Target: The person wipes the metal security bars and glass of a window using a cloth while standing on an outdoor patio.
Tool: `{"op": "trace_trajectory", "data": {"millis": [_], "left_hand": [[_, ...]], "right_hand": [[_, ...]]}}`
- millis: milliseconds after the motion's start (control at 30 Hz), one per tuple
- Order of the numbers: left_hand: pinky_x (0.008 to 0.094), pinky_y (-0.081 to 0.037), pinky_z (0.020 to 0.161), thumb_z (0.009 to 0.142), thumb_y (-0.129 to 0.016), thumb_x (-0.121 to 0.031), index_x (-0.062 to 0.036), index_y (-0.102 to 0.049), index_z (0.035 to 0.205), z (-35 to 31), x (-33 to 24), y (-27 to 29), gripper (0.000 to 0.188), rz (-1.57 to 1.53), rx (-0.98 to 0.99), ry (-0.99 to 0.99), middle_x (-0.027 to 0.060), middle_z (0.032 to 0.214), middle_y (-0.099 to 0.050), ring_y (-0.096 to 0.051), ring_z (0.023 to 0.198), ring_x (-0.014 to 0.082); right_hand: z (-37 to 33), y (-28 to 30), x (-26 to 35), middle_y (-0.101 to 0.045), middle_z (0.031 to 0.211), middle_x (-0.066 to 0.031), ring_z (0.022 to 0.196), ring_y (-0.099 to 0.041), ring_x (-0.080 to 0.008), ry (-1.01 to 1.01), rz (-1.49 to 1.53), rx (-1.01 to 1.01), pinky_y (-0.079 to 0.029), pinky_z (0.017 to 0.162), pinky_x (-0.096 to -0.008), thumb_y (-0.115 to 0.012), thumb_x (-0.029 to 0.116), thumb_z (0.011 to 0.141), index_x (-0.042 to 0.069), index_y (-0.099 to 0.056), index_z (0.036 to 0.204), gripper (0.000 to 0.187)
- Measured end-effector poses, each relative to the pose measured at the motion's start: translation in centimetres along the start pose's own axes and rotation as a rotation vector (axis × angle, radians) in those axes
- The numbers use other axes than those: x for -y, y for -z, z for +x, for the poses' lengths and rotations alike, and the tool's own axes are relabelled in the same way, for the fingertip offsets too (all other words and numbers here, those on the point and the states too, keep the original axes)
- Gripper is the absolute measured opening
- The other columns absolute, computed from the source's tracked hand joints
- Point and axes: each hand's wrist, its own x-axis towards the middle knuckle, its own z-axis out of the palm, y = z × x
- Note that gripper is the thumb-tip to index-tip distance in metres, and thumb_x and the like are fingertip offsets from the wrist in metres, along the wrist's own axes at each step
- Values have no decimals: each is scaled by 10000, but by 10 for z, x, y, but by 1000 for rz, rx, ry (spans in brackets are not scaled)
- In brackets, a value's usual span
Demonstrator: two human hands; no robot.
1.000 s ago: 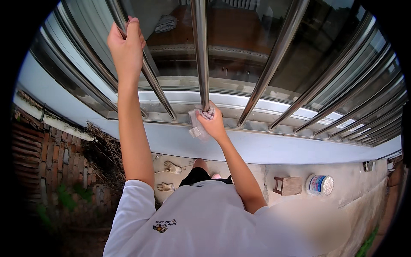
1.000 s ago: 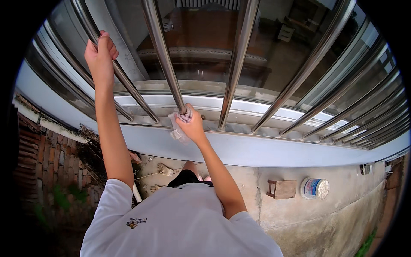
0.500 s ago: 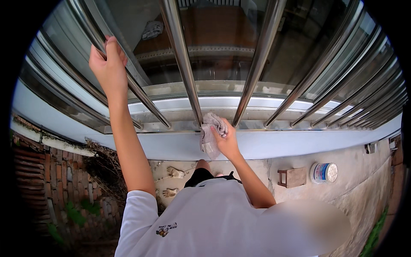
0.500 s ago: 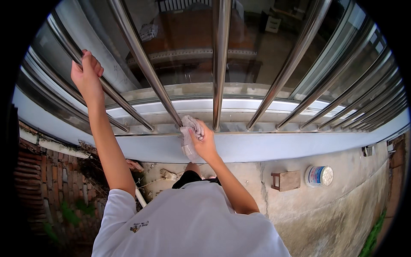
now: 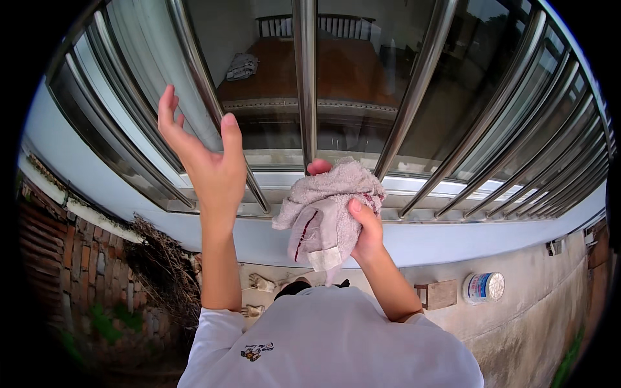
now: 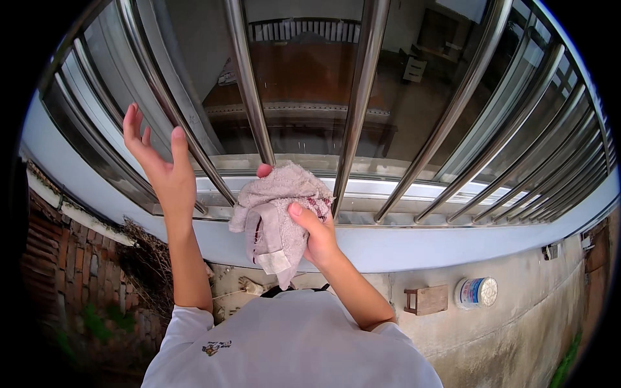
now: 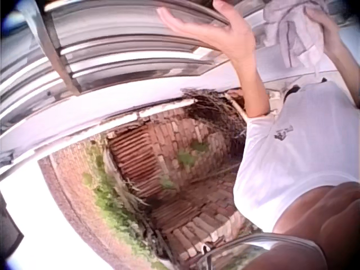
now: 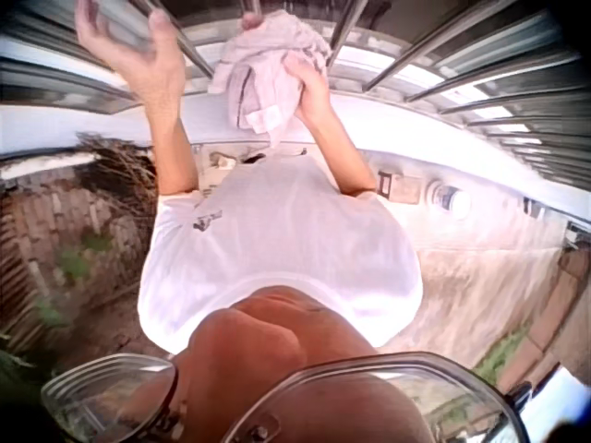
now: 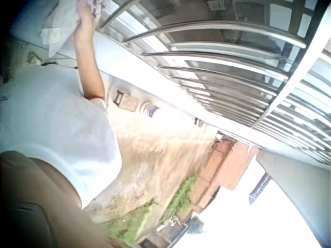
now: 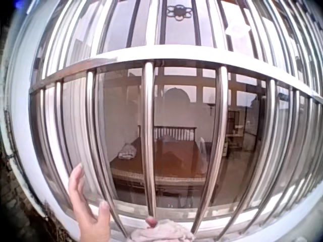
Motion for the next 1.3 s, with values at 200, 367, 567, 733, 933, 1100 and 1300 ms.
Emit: {"op": "trace_trajectory", "data": {"millis": [200,367,567,733,933,1100,1300], "left_hand": [[357,-426,939,811,-646,-65,-1,-264,1422,-57,-35,42,724,-575,610,474,217,1290,-501,-538,1123,264],[214,-389,589,835,-669,-109,28,-544,876,-43,3,65,190,-439,719,676,29,733,-560,-450,686,34],[199,-375,585,877,-626,-103,-3,-546,846,-7,34,85,132,-637,732,743,-34,730,-537,-447,671,21],[193,-395,616,903,-612,-124,5,-579,919,9,52,95,134,-684,698,799,-38,786,-575,-477,700,12],[187,-422,672,917,-601,-144,19,-589,1008,3,85,114,187,-692,657,783,-14,846,-613,-525,747,25],[186,-426,684,933,-572,-148,25,-574,1071,-25,107,145,222,-712,591,895,6,896,-621,-536,768,43],[231,-439,813,931,-557,-115,32,-579,1120,-124,178,177,241,-833,451,1279,20,947,-647,-570,859,76]], "right_hand": [[23,-34,-23,-304,1479,-167,1326,-363,-264,-47,195,96,-283,1101,-371,-593,245,581,-24,-309,1406,913],[33,-44,-59,-410,1401,-168,1223,-482,-270,-155,203,-45,-377,1036,-381,-592,292,697,30,-356,1383,772],[15,-45,-85,-544,1256,-90,1123,-556,-225,-556,235,-117,-452,971,-368,-485,422,932,29,-423,1330,563],[10,-26,-115,-474,1363,-120,1239,-463,-290,-373,780,32,-361,1055,-446,-390,596,913,91,-404,1388,693],[-12,-10,-122,-392,1425,-173,1316,-381,-309,-310,708,-13,-287,1098,-494,-366,711,850,72,-359,1414,853],[-17,-47,-104,-518,1288,-172,1166,-531,-285,-510,49,-396,-439,993,-429,-688,337,824,-24,-400,1344,695],[3,-88,-92,-617,1101,-116,1029,-565,-172,-534,-561,-238,-435,918,-302,-533,337,958,-49,-521,1212,462]]}}
